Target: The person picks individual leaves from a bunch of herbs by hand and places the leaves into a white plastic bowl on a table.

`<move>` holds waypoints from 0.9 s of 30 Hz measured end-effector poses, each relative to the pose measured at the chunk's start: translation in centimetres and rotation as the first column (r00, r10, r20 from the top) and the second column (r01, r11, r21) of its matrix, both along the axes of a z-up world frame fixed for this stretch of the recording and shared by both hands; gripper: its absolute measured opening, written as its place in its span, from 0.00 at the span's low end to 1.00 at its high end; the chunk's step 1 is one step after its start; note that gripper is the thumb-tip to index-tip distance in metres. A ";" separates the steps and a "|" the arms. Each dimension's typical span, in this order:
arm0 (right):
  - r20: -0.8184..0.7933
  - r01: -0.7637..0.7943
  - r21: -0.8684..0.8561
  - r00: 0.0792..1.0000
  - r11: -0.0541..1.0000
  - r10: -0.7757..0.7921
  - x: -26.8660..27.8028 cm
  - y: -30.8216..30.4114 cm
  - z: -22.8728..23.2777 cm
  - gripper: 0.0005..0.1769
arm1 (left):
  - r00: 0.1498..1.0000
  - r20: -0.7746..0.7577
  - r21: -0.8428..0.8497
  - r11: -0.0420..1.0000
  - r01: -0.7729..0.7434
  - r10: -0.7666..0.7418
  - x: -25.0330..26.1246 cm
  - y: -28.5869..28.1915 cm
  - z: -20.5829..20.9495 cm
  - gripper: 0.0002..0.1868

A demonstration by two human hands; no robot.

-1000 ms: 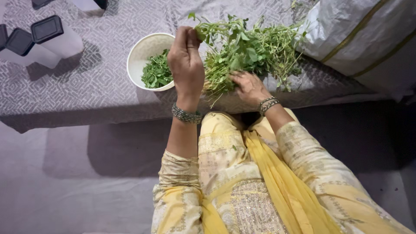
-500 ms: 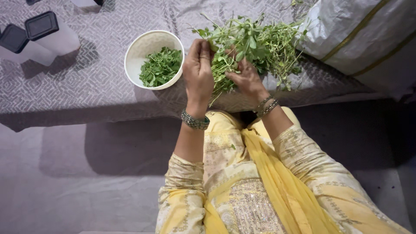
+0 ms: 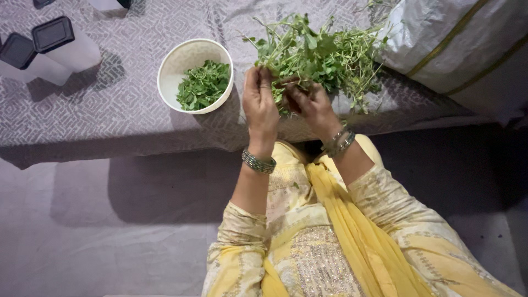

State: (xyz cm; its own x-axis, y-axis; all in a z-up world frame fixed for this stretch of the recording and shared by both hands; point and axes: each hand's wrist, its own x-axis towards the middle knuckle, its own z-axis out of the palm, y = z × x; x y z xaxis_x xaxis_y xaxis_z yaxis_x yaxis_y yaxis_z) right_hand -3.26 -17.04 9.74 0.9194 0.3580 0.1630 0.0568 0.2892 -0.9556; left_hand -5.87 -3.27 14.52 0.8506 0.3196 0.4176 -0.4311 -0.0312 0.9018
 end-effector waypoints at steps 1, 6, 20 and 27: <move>0.000 -0.001 0.000 1.000 1.000 0.001 -0.5 0.0 0.2 0.17 | 1.000 0.000 0.000 1.000 -0.001 0.001 -0.2 -0.2 -0.1 0.12; 0.227 0.286 -0.246 0.946 0.926 -0.231 -2.6 0.5 -1.3 0.15 | 0.969 -0.204 -0.315 0.947 0.068 -0.138 -1.5 -1.5 0.0 0.13; 0.629 0.369 -0.697 0.727 0.615 0.276 -11.1 -5.9 9.2 0.26 | 0.971 0.196 0.468 0.858 -0.214 0.135 -5.8 -0.9 1.7 0.04; 0.686 0.468 -0.531 0.727 0.707 0.034 -13.3 -10.0 15.8 0.08 | 0.958 0.284 0.542 0.820 -0.184 0.028 -8.1 -0.9 4.3 0.10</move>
